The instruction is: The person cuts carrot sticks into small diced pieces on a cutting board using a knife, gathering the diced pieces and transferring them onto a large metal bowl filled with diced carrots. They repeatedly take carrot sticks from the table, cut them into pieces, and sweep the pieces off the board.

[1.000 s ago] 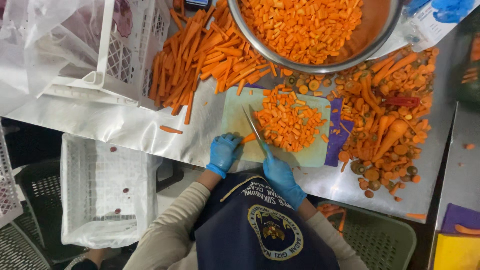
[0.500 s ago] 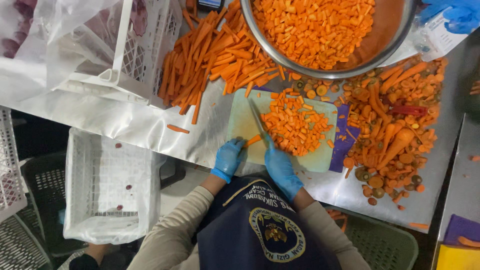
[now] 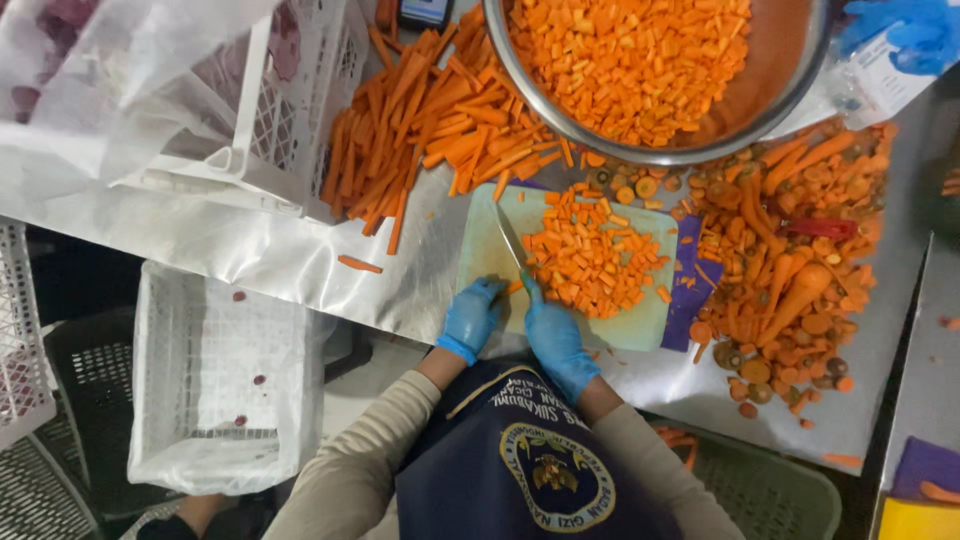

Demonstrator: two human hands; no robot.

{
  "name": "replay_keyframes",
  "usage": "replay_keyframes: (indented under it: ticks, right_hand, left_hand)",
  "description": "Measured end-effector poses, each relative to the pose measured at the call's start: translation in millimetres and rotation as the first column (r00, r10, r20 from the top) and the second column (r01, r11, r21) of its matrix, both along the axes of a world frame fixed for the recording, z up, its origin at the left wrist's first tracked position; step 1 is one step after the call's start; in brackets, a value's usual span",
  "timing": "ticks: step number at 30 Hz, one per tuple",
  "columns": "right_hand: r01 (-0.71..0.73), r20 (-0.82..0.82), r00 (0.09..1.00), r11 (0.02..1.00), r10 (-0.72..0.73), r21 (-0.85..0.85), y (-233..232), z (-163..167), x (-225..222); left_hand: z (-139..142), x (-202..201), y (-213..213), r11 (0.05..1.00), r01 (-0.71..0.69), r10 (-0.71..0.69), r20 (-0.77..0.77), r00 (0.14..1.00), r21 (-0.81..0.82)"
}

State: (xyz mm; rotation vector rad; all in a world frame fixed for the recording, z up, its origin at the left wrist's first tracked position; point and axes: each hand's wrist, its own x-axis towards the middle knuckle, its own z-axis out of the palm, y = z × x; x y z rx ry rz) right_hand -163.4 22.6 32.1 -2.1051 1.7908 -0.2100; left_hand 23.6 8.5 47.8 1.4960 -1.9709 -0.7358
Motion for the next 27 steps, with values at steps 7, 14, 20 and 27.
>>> replay_keyframes:
  ticks: [7,14,20,27]
  right_hand:
    - [0.029,0.130,0.991,0.993,-0.043,0.112,9,7,-14]
    - [0.018,0.100,0.995,0.998,-0.023,0.053,-5,-5,6]
    - [0.118,0.193,0.973,0.991,-0.128,0.063,-4,12,-6]
    - [-0.127,0.125,0.987,0.975,0.105,0.184,11,4,13]
  left_hand:
    - [-14,-10,-13,0.997,0.002,-0.002,-0.007,1.000,0.081]
    - [-19,-18,-19,0.998,0.017,-0.016,-0.011,1.000,0.054]
    - [12,8,-46,0.992,-0.125,0.126,0.103,0.987,-0.024]
    - [50,105,-107,0.793,-0.529,0.597,0.553,0.581,-0.301]
